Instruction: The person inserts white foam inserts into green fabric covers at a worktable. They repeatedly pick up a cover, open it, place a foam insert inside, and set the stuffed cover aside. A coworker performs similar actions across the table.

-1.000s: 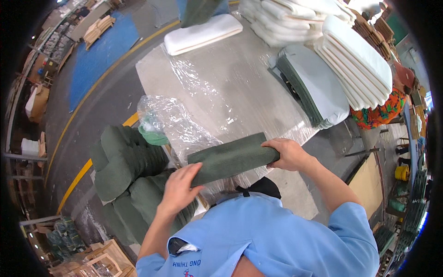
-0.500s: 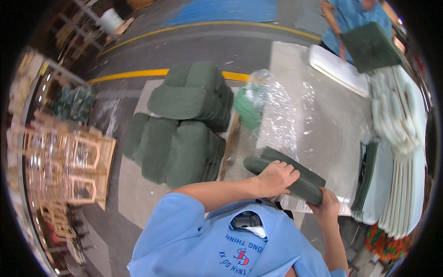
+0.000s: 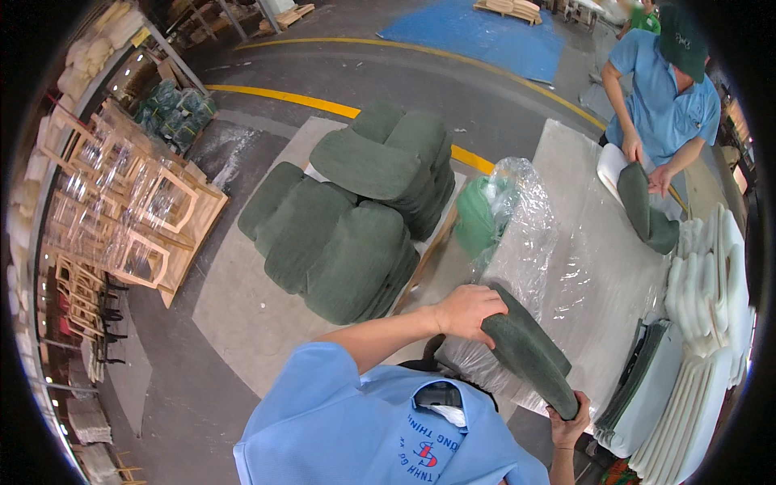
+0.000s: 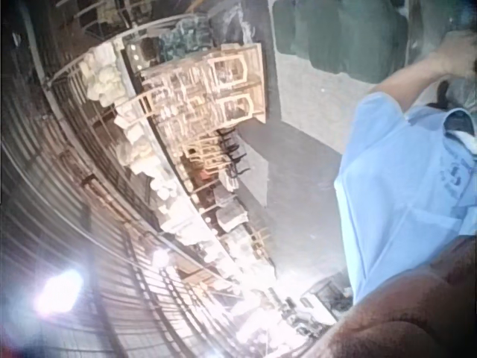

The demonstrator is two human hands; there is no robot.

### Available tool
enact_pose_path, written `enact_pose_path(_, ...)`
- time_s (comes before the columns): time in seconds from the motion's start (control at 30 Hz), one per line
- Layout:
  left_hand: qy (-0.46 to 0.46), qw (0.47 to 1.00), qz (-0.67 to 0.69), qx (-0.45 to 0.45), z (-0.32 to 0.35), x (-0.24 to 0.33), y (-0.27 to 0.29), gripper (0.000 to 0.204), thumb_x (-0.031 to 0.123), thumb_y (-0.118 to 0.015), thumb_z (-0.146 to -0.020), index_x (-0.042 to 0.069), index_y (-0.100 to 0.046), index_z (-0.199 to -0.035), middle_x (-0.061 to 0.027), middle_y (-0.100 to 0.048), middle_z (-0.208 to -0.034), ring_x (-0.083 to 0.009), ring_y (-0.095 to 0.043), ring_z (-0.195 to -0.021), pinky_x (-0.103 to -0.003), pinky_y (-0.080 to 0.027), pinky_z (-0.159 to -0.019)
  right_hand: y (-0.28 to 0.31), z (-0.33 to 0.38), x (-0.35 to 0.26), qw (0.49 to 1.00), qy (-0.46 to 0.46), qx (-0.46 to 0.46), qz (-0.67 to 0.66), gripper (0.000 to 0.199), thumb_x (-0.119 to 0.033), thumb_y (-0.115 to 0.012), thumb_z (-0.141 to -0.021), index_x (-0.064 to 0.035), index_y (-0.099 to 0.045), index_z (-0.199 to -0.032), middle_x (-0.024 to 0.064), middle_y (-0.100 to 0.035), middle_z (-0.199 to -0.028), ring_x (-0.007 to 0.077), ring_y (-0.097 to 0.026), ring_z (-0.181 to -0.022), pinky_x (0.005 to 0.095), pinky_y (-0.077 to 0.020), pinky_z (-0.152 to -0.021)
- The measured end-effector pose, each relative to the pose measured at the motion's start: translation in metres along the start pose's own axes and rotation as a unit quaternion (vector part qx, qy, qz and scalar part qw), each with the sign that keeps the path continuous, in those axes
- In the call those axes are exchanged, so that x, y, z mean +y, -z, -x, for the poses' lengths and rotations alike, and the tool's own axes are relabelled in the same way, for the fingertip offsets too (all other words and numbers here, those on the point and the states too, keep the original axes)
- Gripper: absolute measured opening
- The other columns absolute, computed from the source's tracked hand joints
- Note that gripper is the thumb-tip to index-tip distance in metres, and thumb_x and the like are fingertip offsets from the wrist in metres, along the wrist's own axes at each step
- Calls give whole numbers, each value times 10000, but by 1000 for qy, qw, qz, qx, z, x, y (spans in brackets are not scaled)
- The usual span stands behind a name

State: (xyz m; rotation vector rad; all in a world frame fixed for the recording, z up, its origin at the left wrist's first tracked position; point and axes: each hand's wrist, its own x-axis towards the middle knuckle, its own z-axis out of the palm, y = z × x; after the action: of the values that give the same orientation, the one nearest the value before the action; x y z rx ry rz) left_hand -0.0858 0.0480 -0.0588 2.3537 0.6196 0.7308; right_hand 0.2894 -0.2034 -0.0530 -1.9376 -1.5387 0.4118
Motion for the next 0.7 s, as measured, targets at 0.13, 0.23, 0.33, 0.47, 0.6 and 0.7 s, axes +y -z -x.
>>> enact_pose_path(0.13,37,999,-16,-8,-9,5,2,731,547,-916,-672,94,-671,-1190,-96,-700,-1107,-368,-662,-1069,-466,-539,-912,-7,3,11,995,-17,61,-75,849,-385,-1011,-643,-9,-590,-1277,126,-673,-1060,294,-669,-998,398,-529,-939)
enact_pose_path(0.23,62,997,-38,-8,-10,9,3,771,557,-929,-659,98,-671,-1222,-101,-689,-1150,-373,-657,-1098,-464,-537,-932,-11,8,17,989,-27,87,-115,879,-438,-1014,-647,-11,-571,-1275,112,-649,-1057,269,-650,-1006,388,-522,-941)
enact_pose_path(0.33,84,994,-52,37,-2,16,2,868,537,-962,-641,106,-643,-1324,-129,-637,-1253,-383,-630,-1167,-454,-532,-978,-19,12,22,980,-30,111,-163,870,-439,-1012,-652,-17,-563,-1266,97,-636,-1070,260,-638,-1022,393,-520,-951)
enact_pose_path(0.47,142,980,-26,140,8,30,-15,1095,427,-1027,-599,127,-511,-1518,-169,-543,-1361,-371,-564,-1269,-455,-500,-1068,-38,29,45,963,-64,119,-232,710,-321,-977,-751,-20,-576,-1254,78,-650,-1120,234,-637,-1051,376,-527,-974)
enact_pose_path(0.6,213,938,105,252,12,34,-37,1271,337,-1049,-600,137,-350,-1642,-164,-525,-1367,-335,-518,-1315,-453,-443,-1146,-56,47,90,885,-147,83,-434,503,-34,-873,-853,-12,-602,-1277,99,-683,-1208,191,-676,-1077,340,-574,-936)
enact_pose_path(0.7,266,912,162,267,30,28,-30,1300,333,-1032,-653,115,-268,-1681,-173,-513,-1450,-314,-512,-1351,-433,-413,-1172,-81,48,53,851,-149,133,-486,505,-96,-876,-862,-2,-615,-1284,109,-692,-1196,190,-670,-1084,358,-564,-949)
